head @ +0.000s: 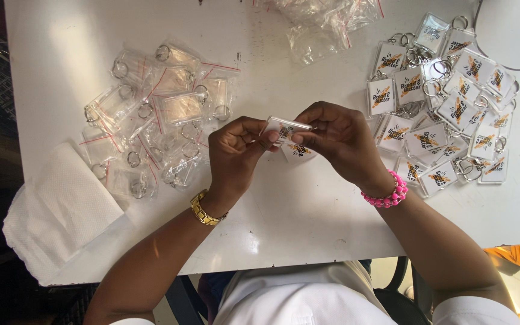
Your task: The person assembles keychains by inserting a printed sticker into a clear acrylic holder and placing the completed unit into a small plastic bag. They repeat this process for multiple keychains, stacking the finished items on the table.
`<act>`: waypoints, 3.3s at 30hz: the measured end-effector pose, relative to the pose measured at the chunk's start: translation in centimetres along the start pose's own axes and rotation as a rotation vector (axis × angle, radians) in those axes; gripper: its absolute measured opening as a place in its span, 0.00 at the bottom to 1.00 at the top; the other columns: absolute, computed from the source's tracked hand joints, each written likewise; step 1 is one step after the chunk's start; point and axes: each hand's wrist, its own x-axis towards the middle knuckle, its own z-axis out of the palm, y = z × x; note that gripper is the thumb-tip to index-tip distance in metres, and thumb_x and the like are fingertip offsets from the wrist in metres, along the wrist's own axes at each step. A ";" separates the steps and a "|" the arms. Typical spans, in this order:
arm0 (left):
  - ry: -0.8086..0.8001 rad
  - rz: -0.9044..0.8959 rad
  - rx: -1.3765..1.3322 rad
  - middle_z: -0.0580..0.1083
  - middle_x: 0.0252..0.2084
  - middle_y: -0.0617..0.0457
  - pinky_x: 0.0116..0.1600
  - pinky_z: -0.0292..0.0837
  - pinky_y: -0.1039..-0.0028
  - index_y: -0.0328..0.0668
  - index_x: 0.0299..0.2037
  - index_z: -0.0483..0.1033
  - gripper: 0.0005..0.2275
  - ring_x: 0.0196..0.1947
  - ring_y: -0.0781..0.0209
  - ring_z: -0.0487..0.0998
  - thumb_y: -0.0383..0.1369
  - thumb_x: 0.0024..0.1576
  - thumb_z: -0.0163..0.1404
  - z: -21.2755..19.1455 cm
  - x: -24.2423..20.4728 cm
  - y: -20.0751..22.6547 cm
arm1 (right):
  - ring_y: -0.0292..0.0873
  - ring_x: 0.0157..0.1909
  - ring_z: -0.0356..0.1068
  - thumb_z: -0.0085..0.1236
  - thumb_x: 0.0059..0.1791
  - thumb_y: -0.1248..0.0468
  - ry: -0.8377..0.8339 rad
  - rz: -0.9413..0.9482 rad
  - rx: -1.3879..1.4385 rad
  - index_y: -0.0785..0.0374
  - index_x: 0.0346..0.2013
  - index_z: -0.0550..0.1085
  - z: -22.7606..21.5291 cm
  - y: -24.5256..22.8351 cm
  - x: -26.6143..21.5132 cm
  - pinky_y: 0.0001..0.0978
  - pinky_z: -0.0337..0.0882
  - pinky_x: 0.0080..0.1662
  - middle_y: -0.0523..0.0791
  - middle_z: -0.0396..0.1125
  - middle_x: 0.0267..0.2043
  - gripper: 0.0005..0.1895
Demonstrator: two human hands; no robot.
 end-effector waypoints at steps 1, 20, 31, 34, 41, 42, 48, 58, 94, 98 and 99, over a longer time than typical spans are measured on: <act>0.000 -0.001 0.000 0.80 0.33 0.46 0.42 0.85 0.76 0.32 0.40 0.79 0.06 0.33 0.64 0.83 0.27 0.58 0.59 0.1 0.0 0.0 | 0.41 0.38 0.75 0.64 0.47 0.74 0.000 0.001 0.000 0.75 0.40 0.76 0.0 -0.1 0.0 0.30 0.79 0.44 0.50 0.70 0.34 0.08; -0.067 0.034 0.111 0.78 0.35 0.49 0.44 0.84 0.75 0.36 0.41 0.80 0.03 0.36 0.65 0.82 0.26 0.59 0.58 0.5 -0.4 0.9 | 0.39 0.36 0.77 0.69 0.45 0.73 0.040 -0.040 -0.238 0.69 0.32 0.79 0.7 -1.8 -0.7 0.36 0.78 0.51 0.49 0.74 0.26 0.05; 0.117 -0.178 -0.200 0.78 0.39 0.50 0.47 0.85 0.71 0.35 0.46 0.75 0.11 0.40 0.64 0.82 0.32 0.59 0.59 0.7 0.0 0.3 | 0.37 0.41 0.74 0.68 0.47 0.72 0.108 -0.020 -0.137 0.72 0.46 0.76 0.9 -0.6 -0.2 0.29 0.79 0.47 0.47 0.72 0.37 0.14; 0.061 -0.188 -0.156 0.78 0.38 0.52 0.46 0.84 0.74 0.36 0.47 0.77 0.10 0.40 0.67 0.81 0.35 0.62 0.55 0.8 0.0 0.2 | 0.39 0.42 0.74 0.61 0.53 0.70 0.155 -0.039 -0.039 0.75 0.51 0.72 1.0 -1.8 -0.1 0.31 0.80 0.48 0.50 0.72 0.38 0.14; -0.100 -0.228 -0.140 0.78 0.39 0.45 0.46 0.85 0.71 0.31 0.49 0.76 0.11 0.42 0.59 0.83 0.32 0.61 0.56 1.1 -0.1 0.6 | 0.41 0.38 0.75 0.59 0.54 0.70 0.179 -0.040 0.013 0.78 0.47 0.71 -0.2 -0.4 0.5 0.34 0.82 0.44 0.52 0.70 0.37 0.12; -0.123 -0.226 -0.137 0.77 0.39 0.45 0.46 0.85 0.72 0.31 0.49 0.76 0.12 0.42 0.60 0.83 0.31 0.60 0.57 1.1 -0.1 0.4 | 0.42 0.38 0.75 0.59 0.53 0.71 0.142 -0.037 0.004 0.79 0.46 0.72 -0.3 -0.1 0.6 0.35 0.82 0.42 0.53 0.71 0.37 0.12; -0.153 -0.093 -0.004 0.79 0.39 0.46 0.46 0.83 0.71 0.35 0.47 0.78 0.07 0.40 0.63 0.82 0.30 0.63 0.53 1.1 -0.4 0.8 | 0.38 0.35 0.74 0.62 0.50 0.73 0.130 0.027 0.027 0.76 0.40 0.75 -0.2 0.2 0.3 0.30 0.80 0.43 0.49 0.70 0.32 0.07; -0.118 -0.028 0.113 0.78 0.43 0.48 0.50 0.82 0.68 0.38 0.47 0.77 0.08 0.46 0.61 0.81 0.33 0.63 0.54 1.3 -0.7 1.5 | 0.39 0.36 0.75 0.63 0.49 0.73 0.107 0.042 0.077 0.73 0.38 0.76 0.2 0.3 0.5 0.32 0.81 0.44 0.48 0.71 0.31 0.05; -0.011 -0.209 -0.174 0.79 0.33 0.49 0.40 0.86 0.72 0.34 0.40 0.77 0.09 0.34 0.64 0.84 0.34 0.62 0.56 1.1 -0.2 0.6 | 0.35 0.32 0.72 0.53 0.57 0.63 0.165 0.100 0.108 0.72 0.45 0.73 0.8 -1.0 -0.2 0.27 0.78 0.41 0.46 0.68 0.31 0.12; -0.039 -0.219 -0.174 0.78 0.35 0.50 0.40 0.86 0.71 0.35 0.45 0.76 0.11 0.36 0.64 0.83 0.37 0.63 0.53 1.5 -0.3 2.2 | 0.32 0.33 0.69 0.54 0.55 0.66 0.064 0.081 0.076 0.71 0.50 0.74 1.3 -2.0 -0.4 0.21 0.75 0.38 0.43 0.66 0.31 0.12; -0.032 -0.220 -0.167 0.77 0.36 0.49 0.39 0.86 0.70 0.34 0.46 0.74 0.13 0.37 0.62 0.84 0.38 0.63 0.51 1.6 -0.4 2.8 | 0.33 0.33 0.68 0.55 0.55 0.67 0.033 0.046 0.062 0.71 0.50 0.75 1.4 -2.0 -0.5 0.23 0.74 0.37 0.45 0.66 0.30 0.11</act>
